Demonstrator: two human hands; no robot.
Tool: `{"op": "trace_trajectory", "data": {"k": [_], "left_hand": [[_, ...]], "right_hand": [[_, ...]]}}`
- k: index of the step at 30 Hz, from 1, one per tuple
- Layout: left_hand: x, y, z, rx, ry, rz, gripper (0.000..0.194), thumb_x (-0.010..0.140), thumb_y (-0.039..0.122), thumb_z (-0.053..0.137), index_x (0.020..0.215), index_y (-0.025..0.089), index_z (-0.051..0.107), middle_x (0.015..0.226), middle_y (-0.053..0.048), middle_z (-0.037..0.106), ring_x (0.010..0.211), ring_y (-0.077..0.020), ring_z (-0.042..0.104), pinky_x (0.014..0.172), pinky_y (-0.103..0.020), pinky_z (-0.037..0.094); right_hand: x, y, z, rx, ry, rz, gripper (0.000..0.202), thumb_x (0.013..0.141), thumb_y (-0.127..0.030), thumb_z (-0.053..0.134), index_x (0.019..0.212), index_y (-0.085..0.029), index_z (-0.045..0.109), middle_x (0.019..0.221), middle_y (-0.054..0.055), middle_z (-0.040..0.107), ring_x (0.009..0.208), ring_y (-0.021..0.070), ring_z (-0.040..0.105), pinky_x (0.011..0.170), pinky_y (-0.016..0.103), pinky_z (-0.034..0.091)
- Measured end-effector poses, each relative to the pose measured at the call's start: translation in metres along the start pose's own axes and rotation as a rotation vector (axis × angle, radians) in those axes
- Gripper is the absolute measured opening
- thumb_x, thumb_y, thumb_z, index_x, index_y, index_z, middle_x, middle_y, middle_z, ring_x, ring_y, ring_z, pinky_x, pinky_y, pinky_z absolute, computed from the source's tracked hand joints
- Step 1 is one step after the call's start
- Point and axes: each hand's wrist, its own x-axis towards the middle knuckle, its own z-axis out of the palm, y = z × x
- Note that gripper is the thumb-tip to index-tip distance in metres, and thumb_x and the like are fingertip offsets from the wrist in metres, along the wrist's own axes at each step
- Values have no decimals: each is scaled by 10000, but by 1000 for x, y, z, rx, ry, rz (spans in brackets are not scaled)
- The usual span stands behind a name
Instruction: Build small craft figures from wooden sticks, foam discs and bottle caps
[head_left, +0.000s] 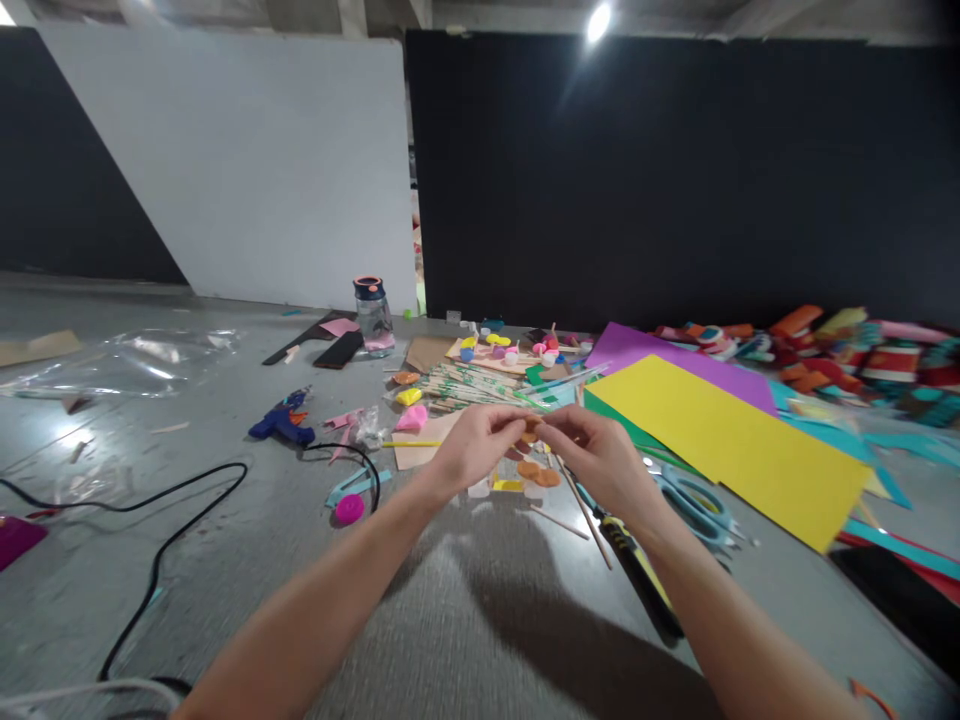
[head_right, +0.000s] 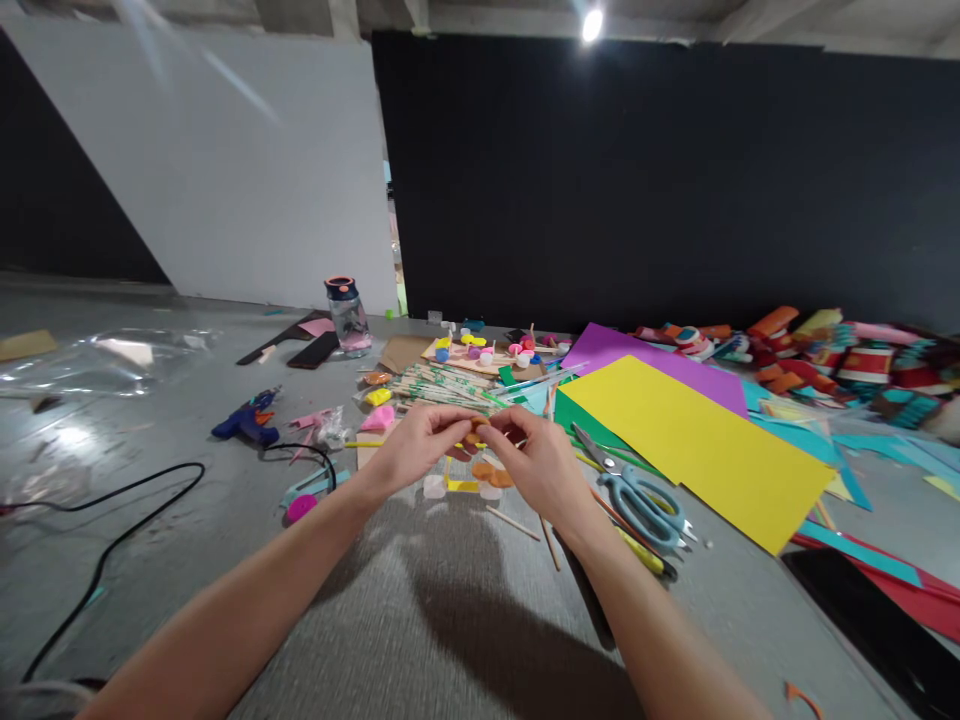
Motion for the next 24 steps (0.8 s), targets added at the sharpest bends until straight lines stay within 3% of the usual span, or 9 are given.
{"op": "trace_trajectory", "data": {"k": [7,11,16,24], "left_hand": [[-9,4,6,314,94,161,325,934,238,547,1226,189,680,1074,-90,761,864,-195,723,747,-307,581],[-9,4,6,270,58,162,308,906,222,575,1192,182,680,1029,-81,769,898,-205,728,764,-306,576],[-7,2,6,205,75,141,283,892,182,553,1153,174,663,953,-62,763,860,-187,722,765,-301,577],[-6,0,9,127,98,157,138,903,235,576,964,168,679,959,-57,743,884,-177,699,770,-285,573]], "right_hand": [[-1,0,1,-74,15,-41,182,917,-338,592,854,-208,702,776,28,742,651,182,641,604,285,432],[-1,2,0,-91,42,-51,197,921,-350,591,866,-210,719,793,39,748,673,194,654,618,296,441],[-1,-1,-3,-25,10,-45,245,927,-391,601,1040,-214,729,862,40,753,689,186,660,606,285,463],[-3,-2,-2,-95,49,-55,145,903,-321,617,881,-213,712,768,21,731,633,177,644,589,287,447]]}}
